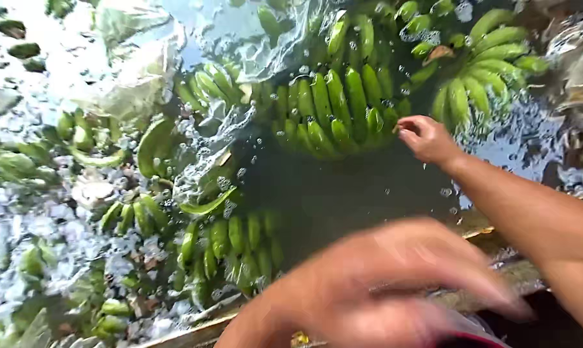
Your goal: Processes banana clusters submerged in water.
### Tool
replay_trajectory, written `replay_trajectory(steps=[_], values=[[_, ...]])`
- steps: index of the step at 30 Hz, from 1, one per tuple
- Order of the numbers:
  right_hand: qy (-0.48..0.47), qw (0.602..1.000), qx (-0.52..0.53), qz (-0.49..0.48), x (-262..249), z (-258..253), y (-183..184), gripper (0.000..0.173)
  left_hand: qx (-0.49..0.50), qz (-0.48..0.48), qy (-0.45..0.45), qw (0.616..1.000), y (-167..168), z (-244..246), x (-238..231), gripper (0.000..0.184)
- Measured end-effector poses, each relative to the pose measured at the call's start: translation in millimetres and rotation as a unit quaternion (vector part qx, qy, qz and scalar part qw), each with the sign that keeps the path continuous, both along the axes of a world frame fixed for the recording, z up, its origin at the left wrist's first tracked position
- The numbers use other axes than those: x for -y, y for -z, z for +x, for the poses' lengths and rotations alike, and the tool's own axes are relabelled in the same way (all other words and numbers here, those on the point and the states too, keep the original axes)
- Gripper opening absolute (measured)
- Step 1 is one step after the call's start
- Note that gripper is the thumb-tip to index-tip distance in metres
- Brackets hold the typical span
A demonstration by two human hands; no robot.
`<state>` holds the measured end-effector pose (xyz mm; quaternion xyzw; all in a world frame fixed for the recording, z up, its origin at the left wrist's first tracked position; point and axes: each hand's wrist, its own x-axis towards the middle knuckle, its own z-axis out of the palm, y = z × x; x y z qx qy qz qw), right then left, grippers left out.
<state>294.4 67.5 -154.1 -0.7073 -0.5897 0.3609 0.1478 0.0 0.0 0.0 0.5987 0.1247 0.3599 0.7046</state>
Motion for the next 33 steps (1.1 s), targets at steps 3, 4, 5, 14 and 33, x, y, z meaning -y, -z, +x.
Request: replay_trajectory(steps=[3, 4, 5, 14, 33], values=[[0.032, 0.999, 0.025, -0.023, -56, -35, 25, 0.042, -0.272, -0.016, -0.172, 0.947, 94, -11, -50, 0.029], [0.045, 0.998, 0.027, -0.034, -66, -45, 35, 0.043, -0.339, -0.066, -0.211, 0.915, 120, -13, -65, 0.033], [0.066, 0.997, 0.02, -0.038, -72, -53, 43, 0.042, -0.372, -0.109, -0.25, 0.887, 146, -14, -81, 0.037], [0.08, 0.993, -0.051, -0.073, -42, -72, 86, 0.042, -0.494, -0.144, -0.349, 0.783, 245, 26, -153, 0.048], [0.133, 0.984, -0.118, -0.025, 29, 35, 48, 0.032, -0.526, -0.102, -0.326, 0.779, 216, -40, -94, 0.043]])
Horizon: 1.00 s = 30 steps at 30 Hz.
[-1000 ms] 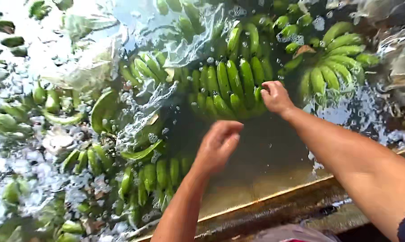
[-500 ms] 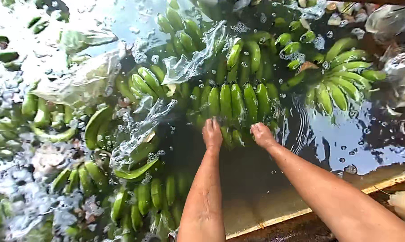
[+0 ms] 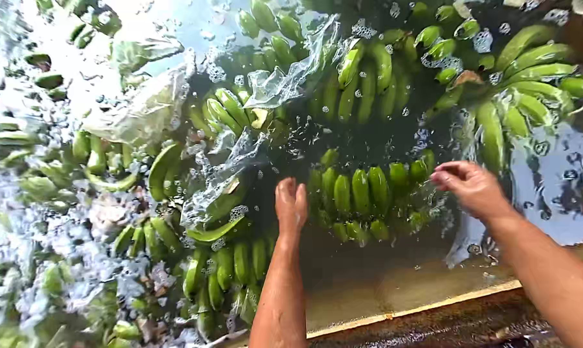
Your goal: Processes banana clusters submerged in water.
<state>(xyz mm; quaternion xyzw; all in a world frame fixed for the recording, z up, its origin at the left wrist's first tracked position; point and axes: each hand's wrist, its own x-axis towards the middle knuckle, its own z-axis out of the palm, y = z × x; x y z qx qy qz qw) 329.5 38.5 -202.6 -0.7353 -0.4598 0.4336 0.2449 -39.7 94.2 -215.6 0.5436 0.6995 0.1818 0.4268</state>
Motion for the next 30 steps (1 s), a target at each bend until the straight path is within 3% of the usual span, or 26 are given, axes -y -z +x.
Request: replay_trajectory(steps=[4, 9, 12, 18, 21, 23, 25, 27, 30], values=[[0.059, 0.996, 0.027, -0.068, -27, -1, 39, 0.055, -0.007, -0.011, 0.093, 0.996, 43, 35, -15, 0.039], [0.024, 0.983, 0.096, -0.156, -26, -23, 65, 0.054, -0.091, -0.127, 0.109, 0.982, 44, 62, 12, 0.043], [-0.066, 0.967, 0.135, -0.204, -26, -17, 66, 0.046, -0.121, -0.16, 0.137, 0.97, 49, 60, 24, 0.04], [-0.188, 0.958, 0.127, -0.175, -11, -15, 86, 0.035, -0.188, -0.198, 0.201, 0.941, 43, 44, 33, 0.051], [-0.22, 0.947, 0.168, -0.164, -8, -23, 76, 0.036, -0.201, -0.125, 0.109, 0.965, 45, 34, 51, 0.039], [-0.156, 0.976, 0.134, -0.079, -2, -29, 63, 0.035, -0.154, 0.013, 0.013, 0.988, 40, 34, 71, 0.042], [-0.043, 0.998, 0.037, 0.006, 10, -32, 57, 0.039, -0.029, 0.09, 0.007, 0.995, 30, 39, 96, 0.04], [0.012, 1.0, -0.029, 0.002, 28, -37, 50, 0.054, 0.063, 0.037, 0.069, 0.995, 29, 45, 123, 0.045], [-0.092, 0.991, 0.037, -0.09, 69, -45, 46, 0.066, -0.043, -0.038, 0.257, 0.965, 37, 58, 145, 0.067]])
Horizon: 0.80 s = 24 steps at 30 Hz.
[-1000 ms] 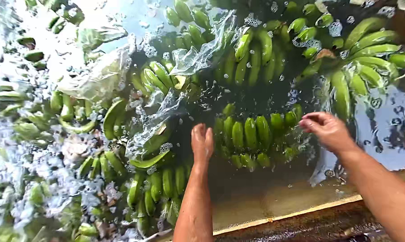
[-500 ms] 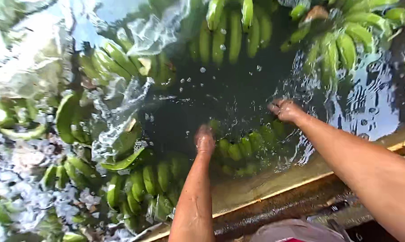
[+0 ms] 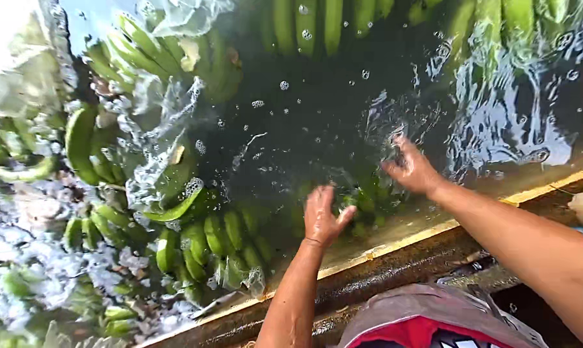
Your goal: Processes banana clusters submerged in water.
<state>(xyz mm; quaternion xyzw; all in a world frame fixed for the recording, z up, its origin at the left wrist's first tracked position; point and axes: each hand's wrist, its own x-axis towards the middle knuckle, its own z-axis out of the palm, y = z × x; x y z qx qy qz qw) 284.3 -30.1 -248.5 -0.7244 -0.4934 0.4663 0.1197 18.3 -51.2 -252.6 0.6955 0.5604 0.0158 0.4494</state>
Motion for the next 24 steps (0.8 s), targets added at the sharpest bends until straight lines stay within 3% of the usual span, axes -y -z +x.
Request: replay_trajectory(steps=[2, 4, 8, 11, 13, 14, 17, 19, 21, 24], values=[[-0.077, 0.994, 0.067, -0.031, 23, -4, 9, 0.054, -0.06, 0.004, 0.058, 0.996, 2, 12, 2, 0.053], [-0.058, 0.994, 0.087, -0.039, 25, -12, 10, 0.041, -0.084, -0.013, 0.044, 0.995, -2, 19, -6, 0.043], [-0.013, 0.995, 0.036, -0.095, 7, -17, 14, 0.041, -0.158, -0.151, 0.037, 0.975, -16, 30, -41, 0.053], [-0.104, 0.985, 0.022, -0.134, -4, -16, 26, 0.04, -0.213, -0.233, 0.091, 0.945, -17, 37, -63, 0.045], [-0.207, 0.96, 0.041, -0.183, -20, -23, 30, 0.041, -0.248, -0.266, 0.145, 0.92, -16, 41, -69, 0.029], [-0.25, 0.943, 0.056, -0.211, -30, -29, 29, 0.043, -0.255, -0.259, 0.157, 0.918, -16, 40, -69, 0.031], [-0.281, 0.911, 0.117, -0.277, -62, -47, 10, 0.044, -0.184, -0.209, 0.042, 0.959, -22, 27, -67, 0.045], [-0.228, 0.947, 0.087, -0.21, -67, -44, 5, 0.045, -0.081, -0.169, -0.025, 0.982, -24, 18, -58, 0.054], [-0.205, 0.973, -0.009, -0.107, -62, -43, -6, 0.042, -0.013, -0.135, -0.008, 0.991, -27, 20, -40, 0.052], [-0.317, 0.941, -0.073, -0.093, -54, -58, -39, 0.043, -0.079, -0.144, 0.008, 0.986, -31, 43, -26, 0.036]])
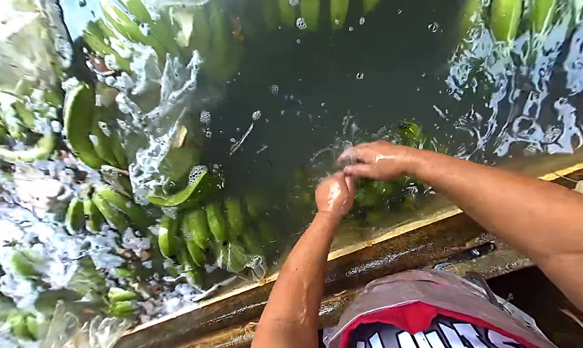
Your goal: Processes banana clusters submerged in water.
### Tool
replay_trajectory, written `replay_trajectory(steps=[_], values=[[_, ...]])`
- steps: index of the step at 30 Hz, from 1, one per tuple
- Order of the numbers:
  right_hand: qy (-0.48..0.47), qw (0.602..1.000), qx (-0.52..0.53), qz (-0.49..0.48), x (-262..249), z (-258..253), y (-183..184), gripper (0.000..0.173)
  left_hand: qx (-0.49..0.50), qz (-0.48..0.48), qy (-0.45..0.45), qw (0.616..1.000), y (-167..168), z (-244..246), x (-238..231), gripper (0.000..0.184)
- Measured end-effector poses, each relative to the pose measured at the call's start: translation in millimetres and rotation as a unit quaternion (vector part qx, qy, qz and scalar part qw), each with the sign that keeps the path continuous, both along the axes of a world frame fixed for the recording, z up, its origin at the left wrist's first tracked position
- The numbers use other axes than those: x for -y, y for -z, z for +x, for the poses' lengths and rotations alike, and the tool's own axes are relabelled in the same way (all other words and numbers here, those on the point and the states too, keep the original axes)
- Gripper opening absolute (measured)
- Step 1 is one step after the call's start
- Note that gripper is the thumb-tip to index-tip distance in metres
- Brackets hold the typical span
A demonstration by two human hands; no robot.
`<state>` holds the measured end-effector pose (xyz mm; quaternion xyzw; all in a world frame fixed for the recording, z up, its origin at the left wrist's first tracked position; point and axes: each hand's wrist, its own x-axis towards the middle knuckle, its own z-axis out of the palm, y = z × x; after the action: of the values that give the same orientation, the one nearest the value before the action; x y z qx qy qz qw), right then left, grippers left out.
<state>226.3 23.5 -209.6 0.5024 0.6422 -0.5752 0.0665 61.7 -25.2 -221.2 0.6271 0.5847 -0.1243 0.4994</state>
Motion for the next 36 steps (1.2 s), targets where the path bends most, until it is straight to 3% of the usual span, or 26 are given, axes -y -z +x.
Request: replay_trajectory(steps=[3, 8, 12, 14, 17, 20, 23, 26, 30, 33, 36], values=[[-0.05, 0.994, 0.096, -0.002, 15, -10, -7, 0.051, -0.037, -0.065, 0.014, 0.997, -1, 14, -19, 0.035], [-0.061, 0.976, 0.209, -0.014, 13, -10, -6, 0.045, -0.022, -0.117, 0.057, 0.991, 11, 25, -47, 0.035], [-0.08, 0.958, 0.264, -0.081, -25, -4, 8, 0.033, -0.012, -0.136, -0.005, 0.991, 12, 27, -62, 0.049], [0.02, 0.963, 0.262, -0.053, -41, 16, 18, 0.04, 0.1, -0.075, -0.095, 0.988, 17, 7, -72, 0.041], [0.298, 0.932, 0.198, 0.066, -53, 64, 24, 0.049, 0.208, -0.014, -0.26, 0.943, 0, -45, -93, 0.039], [0.456, 0.876, 0.11, 0.113, -38, 122, 12, 0.047, 0.157, 0.049, -0.367, 0.916, 11, -102, -95, 0.043], [0.454, 0.858, 0.224, 0.09, 13, 153, 4, 0.048, 0.069, 0.021, -0.414, 0.908, 38, -119, -69, 0.047], [0.433, 0.842, 0.32, -0.023, 62, 141, 14, 0.057, 0.067, -0.023, -0.383, 0.921, 48, -100, -36, 0.056], [0.434, 0.833, 0.339, -0.062, 91, 118, 32, 0.052, -0.022, 0.014, -0.172, 0.985, 43, -68, -16, 0.046], [0.442, 0.813, 0.371, -0.071, 82, 111, 34, 0.048, -0.092, 0.045, -0.175, 0.979, 40, -47, -13, 0.045], [0.383, 0.844, 0.36, -0.102, 73, 121, 35, 0.051, -0.071, 0.029, -0.24, 0.968, 40, -40, -18, 0.045]])
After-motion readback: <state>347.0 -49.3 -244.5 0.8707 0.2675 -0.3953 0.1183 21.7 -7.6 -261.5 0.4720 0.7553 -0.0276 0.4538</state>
